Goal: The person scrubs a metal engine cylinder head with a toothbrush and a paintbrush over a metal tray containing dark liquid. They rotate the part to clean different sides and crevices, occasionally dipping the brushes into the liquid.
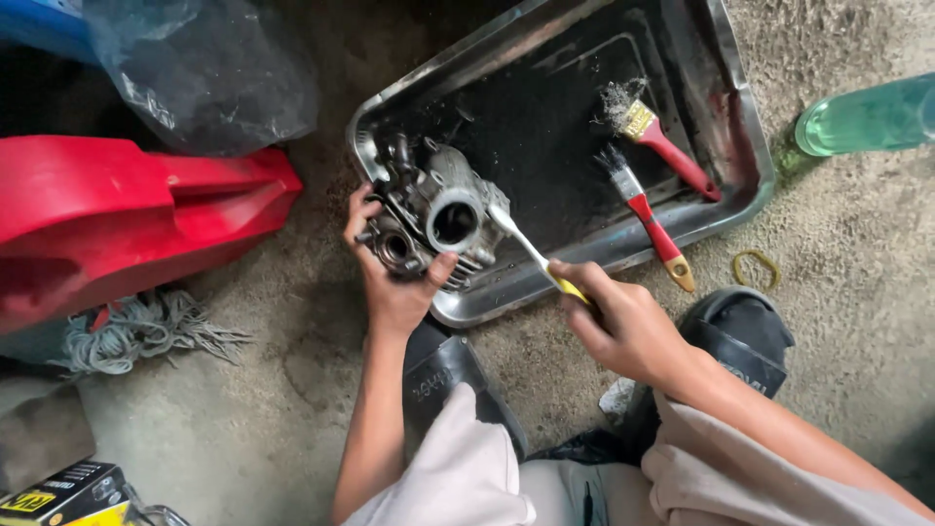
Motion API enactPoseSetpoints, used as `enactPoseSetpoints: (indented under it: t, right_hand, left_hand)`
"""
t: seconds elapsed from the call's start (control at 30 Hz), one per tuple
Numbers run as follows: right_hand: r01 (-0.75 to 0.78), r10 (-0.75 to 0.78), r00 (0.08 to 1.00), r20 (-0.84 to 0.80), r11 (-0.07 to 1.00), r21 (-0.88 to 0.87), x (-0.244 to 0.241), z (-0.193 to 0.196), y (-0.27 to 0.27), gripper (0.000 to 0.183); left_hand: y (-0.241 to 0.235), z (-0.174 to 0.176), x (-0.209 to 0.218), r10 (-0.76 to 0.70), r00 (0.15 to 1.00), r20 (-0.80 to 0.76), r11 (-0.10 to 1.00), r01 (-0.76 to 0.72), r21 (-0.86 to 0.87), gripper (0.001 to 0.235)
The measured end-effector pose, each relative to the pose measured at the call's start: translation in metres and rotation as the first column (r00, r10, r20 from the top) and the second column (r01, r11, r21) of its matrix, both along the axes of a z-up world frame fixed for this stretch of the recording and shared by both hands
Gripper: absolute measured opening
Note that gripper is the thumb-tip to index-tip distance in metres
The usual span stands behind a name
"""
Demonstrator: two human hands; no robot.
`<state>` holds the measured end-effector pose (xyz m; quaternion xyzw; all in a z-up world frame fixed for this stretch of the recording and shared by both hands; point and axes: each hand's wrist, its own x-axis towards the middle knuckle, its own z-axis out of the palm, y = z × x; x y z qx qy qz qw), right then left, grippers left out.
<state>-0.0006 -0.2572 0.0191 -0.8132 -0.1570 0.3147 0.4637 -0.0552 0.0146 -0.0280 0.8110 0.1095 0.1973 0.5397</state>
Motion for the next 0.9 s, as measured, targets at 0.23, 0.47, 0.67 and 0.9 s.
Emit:
enactPoseSetpoints:
  t: [0.23, 0.47, 0.67, 0.9]
  right_hand:
    - [-0.060, 0.055, 0.998, 0.044, 0.993, 0.106, -0.012, -0.001, -0.038, 0.033]
    - [-0.111, 0.109, 0.984, 0.138, 0.994, 0.007, 0.017, 0.045, -0.031, 0.036]
    - [-0.322, 0.368, 0.918, 0.151, 0.910, -0.260, 0.038, 0.052, 0.001, 0.031]
    - [-0.364, 0.387, 0.902, 0.192, 0.920, -0.142, 0.045, 0.057, 0.000, 0.041]
  left_hand:
    - [-0.006, -0.009, -0.005, -0.048, 0.998, 0.026, 0.988, 0.044, 0.149, 0.092]
    - [-0.015, -0.004, 0.003, -0.161, 0.987, 0.018, 0.953, 0.150, 0.262, 0.091]
    - [-0.023, 0.006, -0.004, -0.195, 0.978, -0.071, 0.929, 0.207, 0.306, 0.092]
    - [-0.013, 0.004, 0.006, -0.244, 0.957, -0.155, 0.915, 0.280, 0.291, 0.098]
